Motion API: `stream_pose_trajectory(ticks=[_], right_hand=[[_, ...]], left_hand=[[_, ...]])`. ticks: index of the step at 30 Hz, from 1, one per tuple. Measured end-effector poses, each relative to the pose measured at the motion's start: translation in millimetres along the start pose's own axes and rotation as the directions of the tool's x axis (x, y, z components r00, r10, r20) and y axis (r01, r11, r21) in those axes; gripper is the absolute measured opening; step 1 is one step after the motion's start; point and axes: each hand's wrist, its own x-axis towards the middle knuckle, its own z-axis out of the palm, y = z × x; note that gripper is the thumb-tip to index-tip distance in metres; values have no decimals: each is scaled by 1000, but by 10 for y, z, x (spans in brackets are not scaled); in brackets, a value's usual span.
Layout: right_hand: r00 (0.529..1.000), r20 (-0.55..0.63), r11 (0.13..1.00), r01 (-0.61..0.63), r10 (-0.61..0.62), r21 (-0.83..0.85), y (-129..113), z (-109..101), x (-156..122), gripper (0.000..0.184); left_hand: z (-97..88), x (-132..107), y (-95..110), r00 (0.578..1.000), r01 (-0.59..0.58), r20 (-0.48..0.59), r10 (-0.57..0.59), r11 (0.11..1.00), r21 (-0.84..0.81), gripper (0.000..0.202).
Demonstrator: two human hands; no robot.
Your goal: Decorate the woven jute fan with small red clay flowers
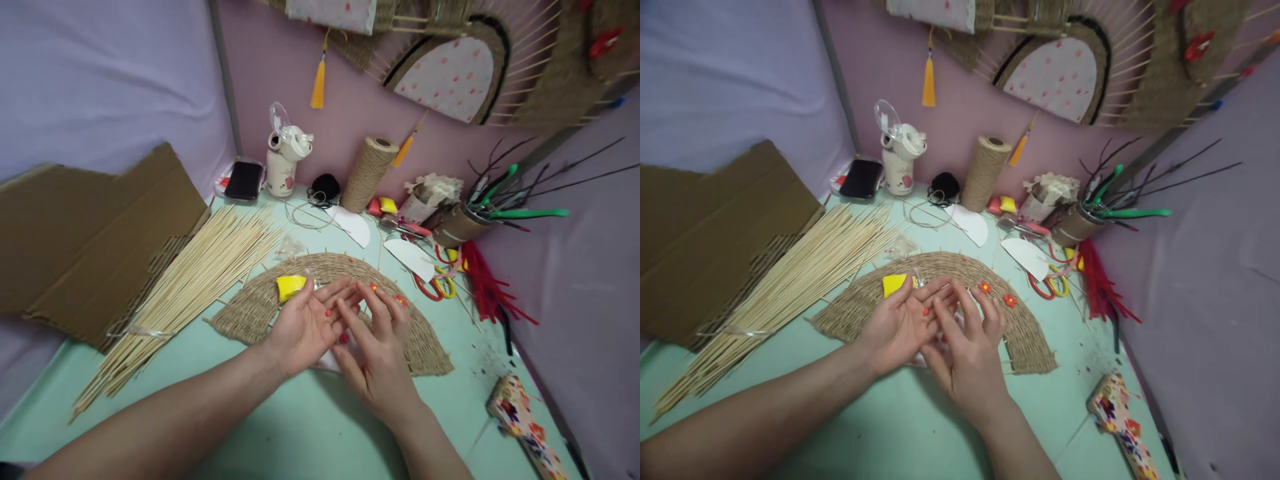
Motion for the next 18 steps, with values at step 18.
stream_pose_trajectory(ticks=[18], right_hand=[[968, 122, 973, 209, -221, 100, -65, 38, 29, 71]], left_hand=[[-13, -1, 93, 995, 42, 95, -37, 998, -54, 61]])
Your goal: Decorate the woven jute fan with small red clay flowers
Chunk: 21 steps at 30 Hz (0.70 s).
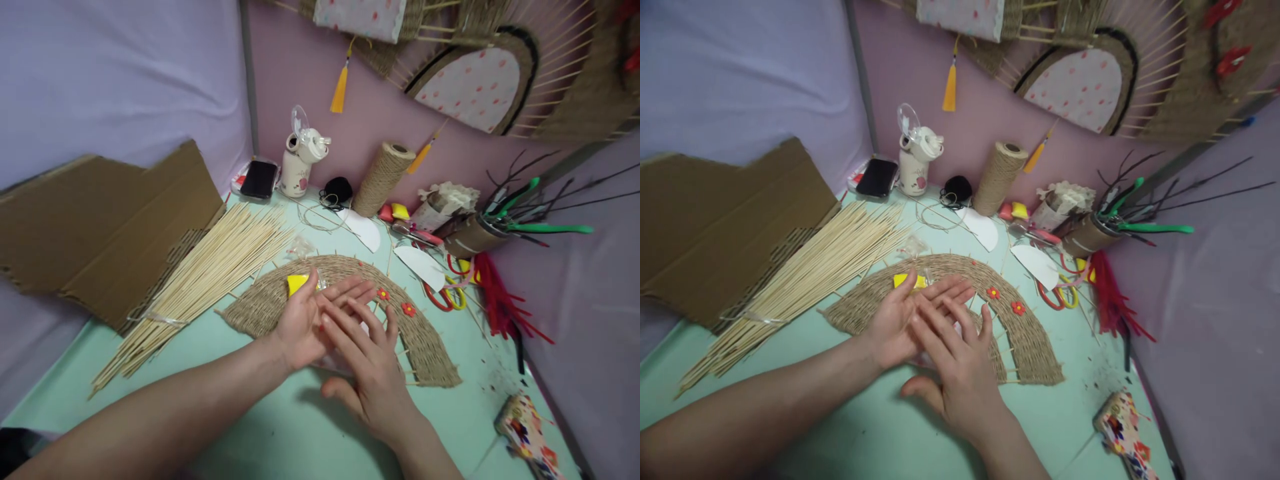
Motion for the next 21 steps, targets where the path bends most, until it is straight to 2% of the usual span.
stream_pose_trajectory(ticks=[7, 15, 18, 21], right_hand=[[995, -30, 994, -93, 91, -65, 22, 46, -59, 74], [999, 27, 994, -32, 35, -108, -67, 62, -18, 77], [1000, 5, 994, -28, 28, -110, -43, 46, -28, 72], [994, -43, 987, -100, 96, -126, -30, 49, -27, 72]], left_hand=[[9, -14, 4, 999, -33, 4, 33, 999, 7, 57], [-39, -38, -48, 999, 38, 29, -39, 999, 37, 64], [-21, -37, 1, 999, -7, 50, 5, 999, 39, 66], [-4, -41, 25, 998, -44, 55, 42, 998, 33, 66]])
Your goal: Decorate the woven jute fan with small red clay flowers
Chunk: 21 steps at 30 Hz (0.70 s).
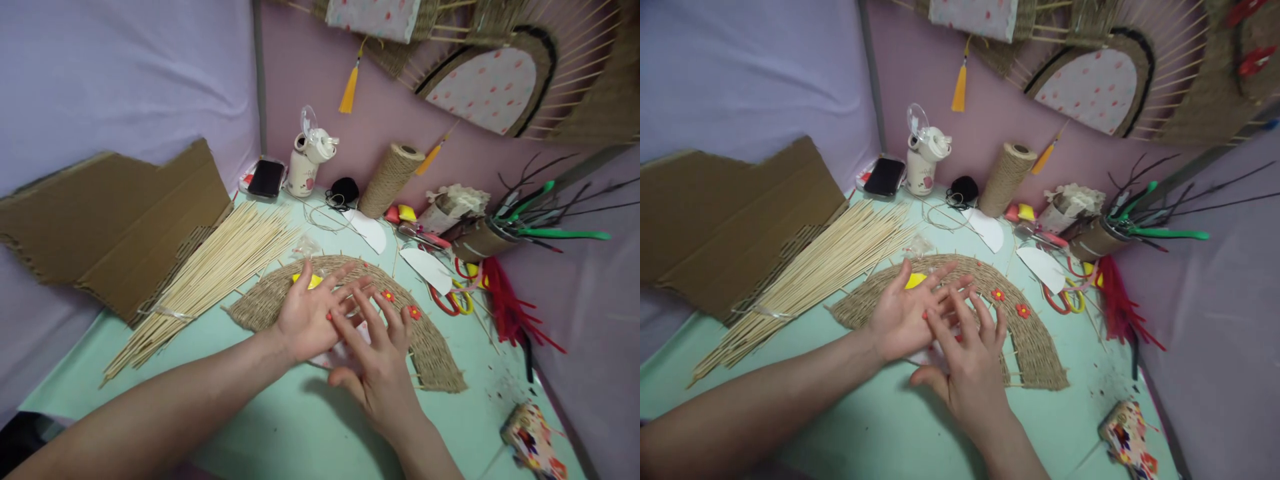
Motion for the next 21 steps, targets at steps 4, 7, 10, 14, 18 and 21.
stream_pose_trajectory(ticks=[4, 7, 10, 14, 18, 21], right_hand=[[999, 29, 998, 43, -44, 34, -26, -1, 7, 80], [998, 5, 997, 66, -67, 43, -25, -12, 9, 74], [1000, -12, 1000, 3, -3, 16, -20, -9, 19, 76], [997, 41, 997, 60, -61, 43, -32, -1, 32, 80], [999, 24, 998, 47, -48, 41, -9, -1, 32, 72], [1000, 16, 999, -10, 9, 32, 0, 1, 38, 75]], left_hand=[[-2, -1, 7, 997, 81, -1, -81, 997, 10, 68], [8, 0, 37, 999, 29, 39, -30, 999, 15, 66], [22, -5, 39, 1000, 5, 28, -6, 1000, 3, 65], [15, -10, -2, 996, 95, 5, -95, 995, 9, 68], [9, -11, -6, 998, 41, 37, -41, 999, -1, 67], [14, -15, -11, 998, 58, 6, -58, 998, -13, 66]])
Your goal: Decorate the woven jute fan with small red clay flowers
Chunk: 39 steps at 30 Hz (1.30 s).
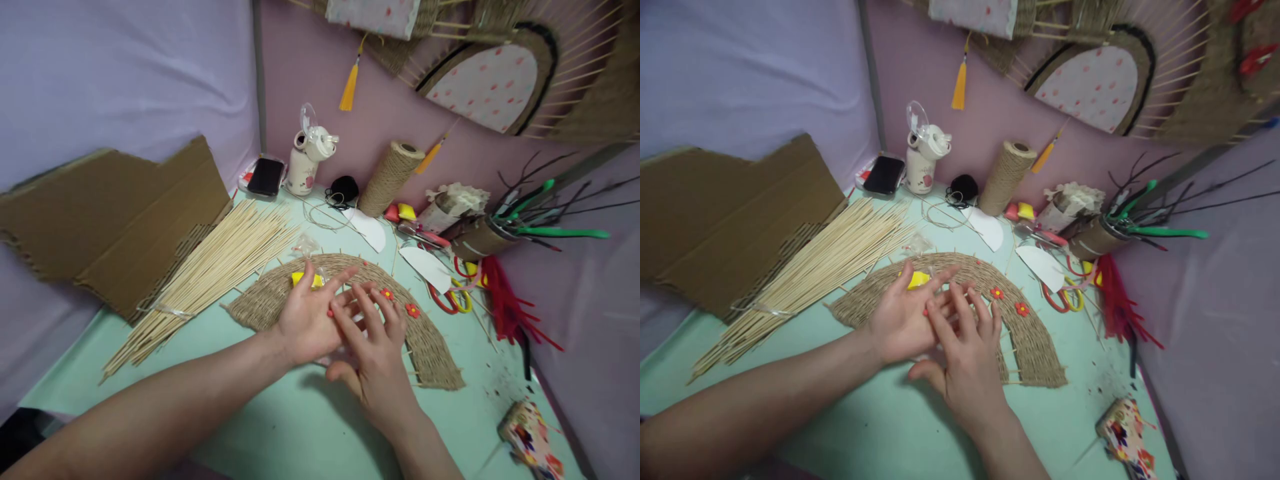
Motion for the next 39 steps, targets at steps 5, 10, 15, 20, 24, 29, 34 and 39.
stream_pose_trajectory(ticks=[5, 10, 15, 20, 24, 29, 34, 39], right_hand=[[995, 18, 994, 101, -102, 29, -6, -12, 3, 73], [1000, -10, 1000, 10, -10, 1, -5, -1, 13, 75], [996, 36, 996, 83, -84, 15, -16, 13, 17, 77], [1000, -7, 1000, -12, 12, 5, 18, 27, 31, 74], [997, 40, 997, 61, -63, 44, 9, 6, 27, 74], [1000, -22, 999, -3, 4, 49, 33, -21, 26, 70], [997, 25, 996, 69, -70, 49, 19, -24, 46, 74], [1000, -5, 999, -7, 7, 36, 38, -14, 46, 71]], left_hand=[[-6, 5, 19, 999, 20, 27, -21, 1000, 13, 65], [-13, 4, 27, 1000, 12, 28, -12, 1000, 1, 66], [-25, 10, 59, 998, 15, 54, -15, 1000, -1, 67], [-21, 21, 75, 999, -15, 45, 16, 1000, -18, 67], [-27, 31, 73, 998, 53, 40, -52, 998, -16, 69], [-11, 24, 92, 999, -35, 18, 35, 999, -15, 66], [-12, 25, 78, 999, 46, 11, -46, 999, 14, 68], [-4, 24, 79, 1000, -27, -5, 27, 1000, -3, 66]])
